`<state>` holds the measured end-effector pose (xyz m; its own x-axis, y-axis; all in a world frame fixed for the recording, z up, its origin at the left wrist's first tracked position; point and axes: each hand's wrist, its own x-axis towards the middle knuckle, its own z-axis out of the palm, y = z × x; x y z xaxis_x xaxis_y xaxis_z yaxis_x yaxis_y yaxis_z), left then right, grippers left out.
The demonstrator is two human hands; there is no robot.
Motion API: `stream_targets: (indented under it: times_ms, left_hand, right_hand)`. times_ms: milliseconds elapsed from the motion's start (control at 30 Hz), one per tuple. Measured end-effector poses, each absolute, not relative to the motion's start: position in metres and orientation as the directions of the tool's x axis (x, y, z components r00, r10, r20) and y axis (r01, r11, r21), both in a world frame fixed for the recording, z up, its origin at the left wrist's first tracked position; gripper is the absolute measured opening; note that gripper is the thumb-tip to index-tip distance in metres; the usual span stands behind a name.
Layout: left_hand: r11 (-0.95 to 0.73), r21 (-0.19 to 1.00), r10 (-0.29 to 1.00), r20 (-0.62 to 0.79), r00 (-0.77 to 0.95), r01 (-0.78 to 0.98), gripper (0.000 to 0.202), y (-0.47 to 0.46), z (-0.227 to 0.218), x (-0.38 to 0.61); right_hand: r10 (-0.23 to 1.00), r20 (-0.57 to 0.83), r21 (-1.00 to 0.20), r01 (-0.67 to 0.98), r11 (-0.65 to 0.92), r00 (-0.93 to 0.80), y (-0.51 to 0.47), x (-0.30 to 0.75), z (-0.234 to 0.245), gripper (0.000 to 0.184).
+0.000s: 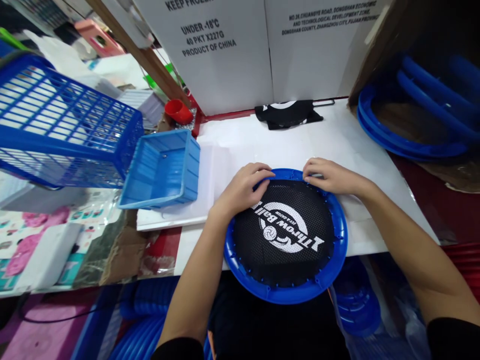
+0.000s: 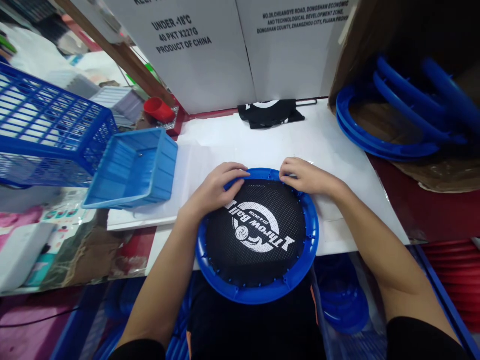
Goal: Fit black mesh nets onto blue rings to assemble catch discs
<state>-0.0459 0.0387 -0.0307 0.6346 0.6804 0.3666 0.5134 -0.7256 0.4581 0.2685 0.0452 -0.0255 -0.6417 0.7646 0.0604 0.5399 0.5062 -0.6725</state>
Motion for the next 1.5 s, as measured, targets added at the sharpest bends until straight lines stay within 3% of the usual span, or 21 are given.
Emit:
stream_targets:
  times_ms: [100, 167, 267, 433, 600, 833, 1100, 1233, 1500]
  left_hand:
    - [-0.774, 0.414, 0.617, 0.328, 0.715, 0.478, 0.015, 0.031, -0.029, -0.039]
    - [-0.781, 0.409, 0.599, 0.279, 0.751, 0.472, 0.027, 0.029, -0.032, -0.037]
    - [-0.754, 0.431, 0.615, 0.194, 0.765, 0.496, 0.039, 0.029, -0.037, -0.037]
    - [-0.708, 0.421, 0.655, 0.092, 0.75, 0.567, 0.037, 0.025, -0.028, -0.036]
    - [-0.7, 0.438, 0.655, 0.078, 0.751, 0.565, 0.016, 0.02, -0.016, -0.033]
    - [-0.557, 0.655, 0.755, 0.145, 0.639, 0.51, 0.012, 0.027, -0.02, -0.033]
    - [-0.306, 0.848, 0.841, 0.028, 0.54, 0.433, 0.013, 0.035, -0.029, -0.031]
    - [-0.254, 0.861, 0.824, -0.046, 0.565, 0.441, 0.015, 0.04, -0.031, -0.034]
    - [-0.257, 0.859, 0.813, -0.055, 0.579, 0.444, 0.015, 0.042, -0.033, -0.036]
  right_hand:
    - [0.759, 0.19, -0.649, 0.501, 0.573, -0.623, 0.036, 0.257, -0.026, 0.023]
    - [0.714, 0.224, -0.602, 0.481, 0.637, -0.664, 0.03, 0.249, -0.029, 0.026]
    - [0.668, 0.185, -0.515, 0.508, 0.691, -0.721, 0.025, 0.239, -0.035, 0.029]
    - [0.654, 0.106, -0.447, 0.552, 0.704, -0.749, 0.026, 0.239, -0.035, 0.033]
    - [0.635, 0.082, -0.572, 0.485, 0.661, -0.768, 0.025, 0.238, -0.028, 0.012]
    - [0.704, 0.133, -0.758, 0.386, 0.526, -0.697, 0.029, 0.238, -0.032, 0.016]
    - [0.806, 0.105, -0.771, 0.464, 0.435, -0.582, 0.028, 0.237, -0.031, 0.02]
    - [0.801, 0.041, -0.784, 0.478, 0.396, -0.597, 0.031, 0.237, -0.03, 0.024]
    - [0.791, -0.005, -0.771, 0.506, 0.386, -0.612, 0.034, 0.236, -0.027, 0.024]
